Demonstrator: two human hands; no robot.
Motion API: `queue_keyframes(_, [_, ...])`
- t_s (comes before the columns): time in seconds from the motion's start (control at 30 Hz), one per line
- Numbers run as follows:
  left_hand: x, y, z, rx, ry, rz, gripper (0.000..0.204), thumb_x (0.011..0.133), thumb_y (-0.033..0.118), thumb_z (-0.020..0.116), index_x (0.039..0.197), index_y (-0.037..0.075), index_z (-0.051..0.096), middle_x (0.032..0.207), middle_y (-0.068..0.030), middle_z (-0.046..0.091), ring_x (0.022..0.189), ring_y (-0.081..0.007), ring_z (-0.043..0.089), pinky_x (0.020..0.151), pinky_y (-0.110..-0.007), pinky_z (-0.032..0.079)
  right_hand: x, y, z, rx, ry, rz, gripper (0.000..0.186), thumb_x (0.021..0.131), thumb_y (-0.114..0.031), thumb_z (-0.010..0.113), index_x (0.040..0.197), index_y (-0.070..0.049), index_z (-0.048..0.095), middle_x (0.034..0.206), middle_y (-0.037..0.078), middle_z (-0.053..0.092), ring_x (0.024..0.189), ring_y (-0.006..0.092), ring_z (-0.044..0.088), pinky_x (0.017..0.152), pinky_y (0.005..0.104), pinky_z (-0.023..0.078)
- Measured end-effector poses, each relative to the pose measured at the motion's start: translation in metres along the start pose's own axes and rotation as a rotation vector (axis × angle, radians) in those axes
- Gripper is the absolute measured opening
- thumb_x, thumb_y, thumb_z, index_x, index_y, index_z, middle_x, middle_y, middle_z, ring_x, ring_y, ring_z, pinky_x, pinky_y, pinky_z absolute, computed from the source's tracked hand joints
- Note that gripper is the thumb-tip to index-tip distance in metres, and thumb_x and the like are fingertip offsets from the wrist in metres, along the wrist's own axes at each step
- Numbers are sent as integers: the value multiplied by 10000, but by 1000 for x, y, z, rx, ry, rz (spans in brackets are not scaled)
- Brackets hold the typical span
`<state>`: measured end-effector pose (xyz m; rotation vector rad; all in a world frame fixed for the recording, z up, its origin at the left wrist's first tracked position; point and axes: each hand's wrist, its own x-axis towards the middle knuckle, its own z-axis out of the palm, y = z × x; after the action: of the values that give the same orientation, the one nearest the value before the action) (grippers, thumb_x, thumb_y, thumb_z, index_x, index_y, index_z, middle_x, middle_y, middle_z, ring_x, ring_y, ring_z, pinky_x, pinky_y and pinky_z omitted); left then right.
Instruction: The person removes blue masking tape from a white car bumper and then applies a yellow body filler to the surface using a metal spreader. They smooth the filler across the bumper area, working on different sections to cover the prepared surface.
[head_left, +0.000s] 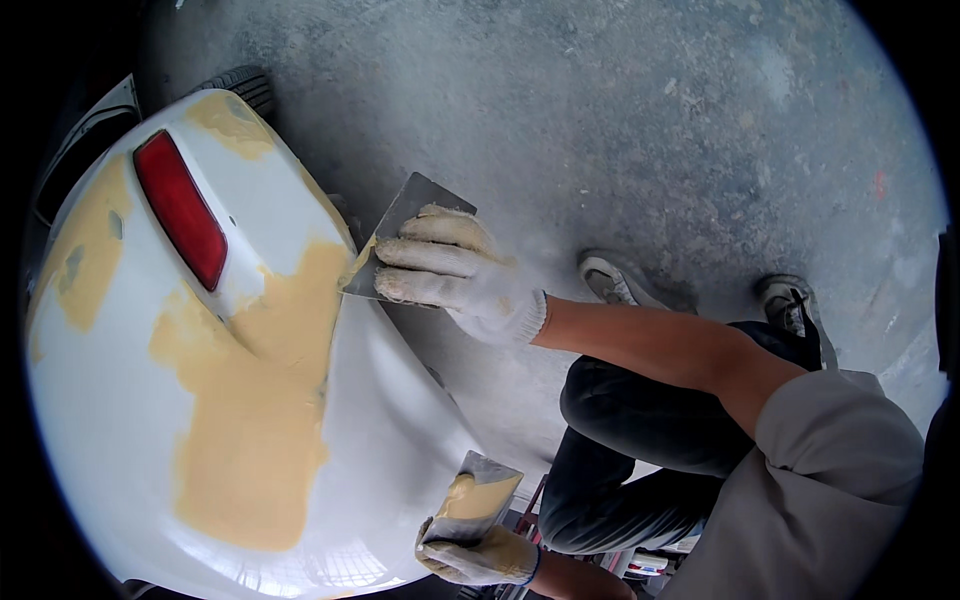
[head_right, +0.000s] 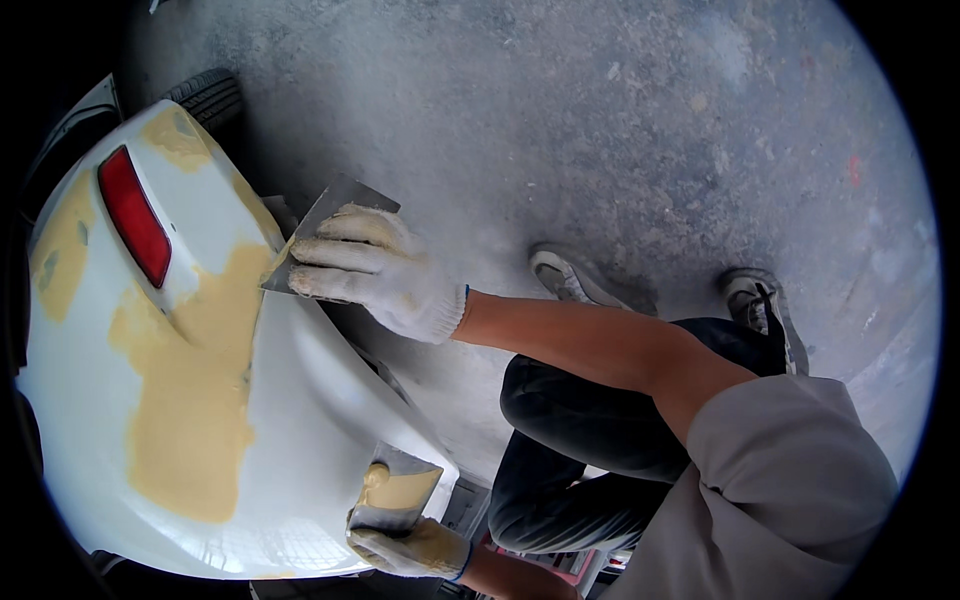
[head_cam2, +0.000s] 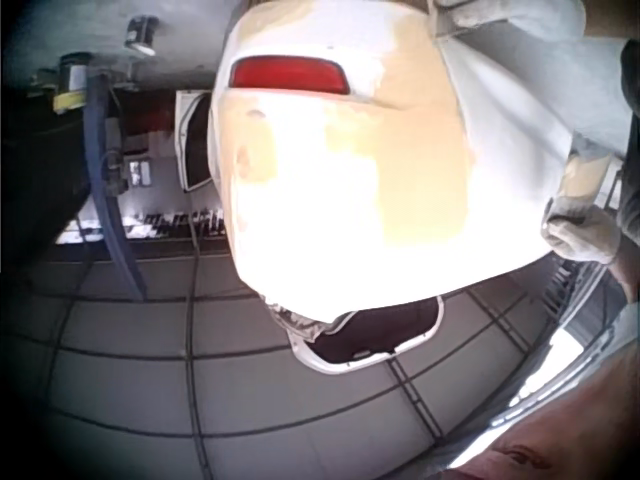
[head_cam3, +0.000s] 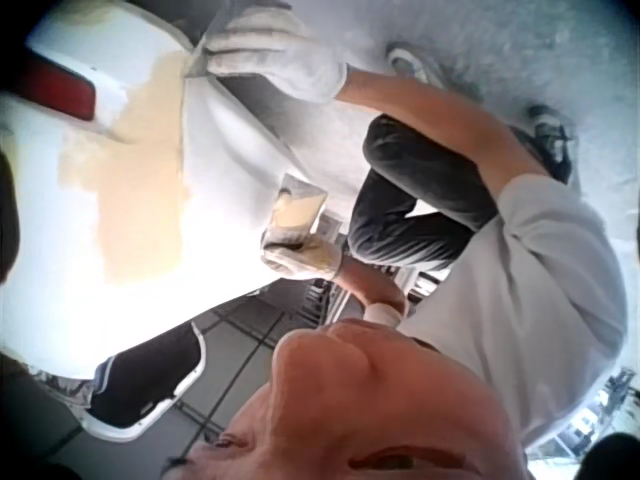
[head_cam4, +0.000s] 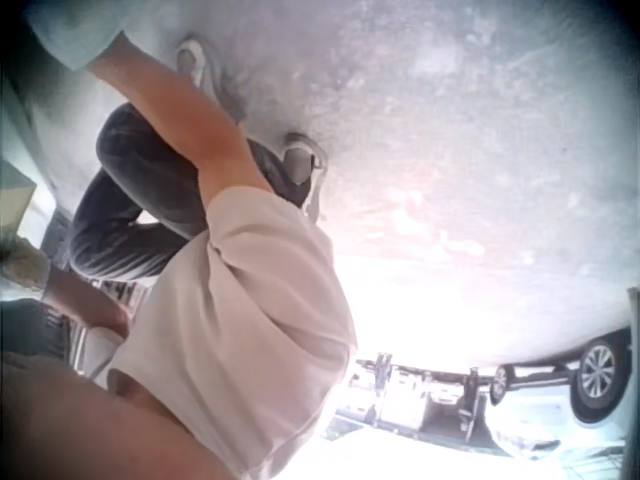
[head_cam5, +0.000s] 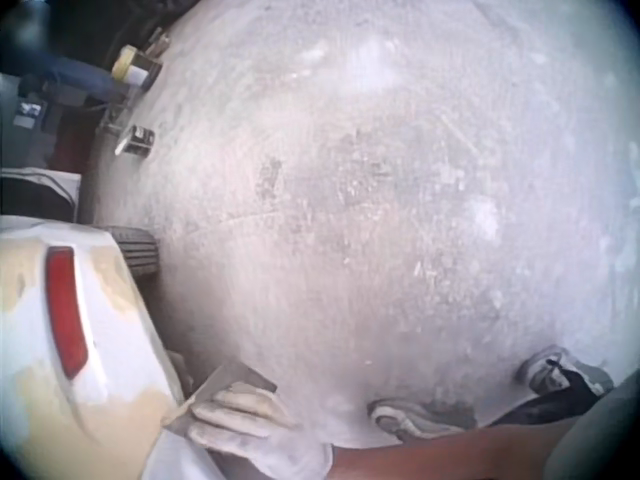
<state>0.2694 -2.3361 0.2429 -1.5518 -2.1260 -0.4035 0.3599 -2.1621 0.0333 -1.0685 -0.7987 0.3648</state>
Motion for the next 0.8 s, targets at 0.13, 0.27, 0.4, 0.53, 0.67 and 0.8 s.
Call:
queue_keyframes(0.13, [-6,-13,-16,200,16,87,497,1051,439,280,972,23,538,919,-111,532,807,-212,527,740,-321,469,-1,-9,23,110,1,-19,341,809,-147,735,1142,-195,684,1233,48,638,1155,270,547,985,444,462])
queue_keyframes(0.27, [1,-1,1,37,9,66,518,1056,436,257,963,15,544,913,-123,525,805,-223,532,739,-327,469,-16,-7,12,49,-45,20,352,818,-125,721,1164,-172,675,1248,62,632,1182,280,547,1015,468,452])
queue_keyframes(0.4, [1,-6,-10,137,5,144,532,1059,429,238,966,5,546,927,-134,522,822,-234,541,731,-340,472,-12,-13,7,142,-2,109,355,877,-109,615,1219,-201,637,1273,40,605,1195,281,524,1013,430,448])
queue_keyframes(0.53, [2,-4,-8,218,0,236,529,1061,415,232,978,-1,547,940,-139,522,841,-244,546,728,-346,474,-4,-10,13,74,25,105,338,843,-102,672,1172,-177,666,1253,59,621,1178,290,548,1020,441,453])
queue_keyframes(0.67, [2,-3,-7,217,7,227,512,1060,410,243,1001,1,545,936,-137,524,847,-244,547,737,-336,473,-10,-3,2,42,-40,84,325,823,-91,693,1137,-173,681,1233,51,629,1160,272,563,1020,446,455])
queue_keyframes(0.8, [0,-7,-5,-19,10,65,506,1059,421,256,1016,8,544,946,-135,528,855,-233,547,737,-328,479,28,-2,-17,-67,-24,15,296,830,-119,680,1116,-194,688,1195,-2,653,1131,222,581,1021,439,453])
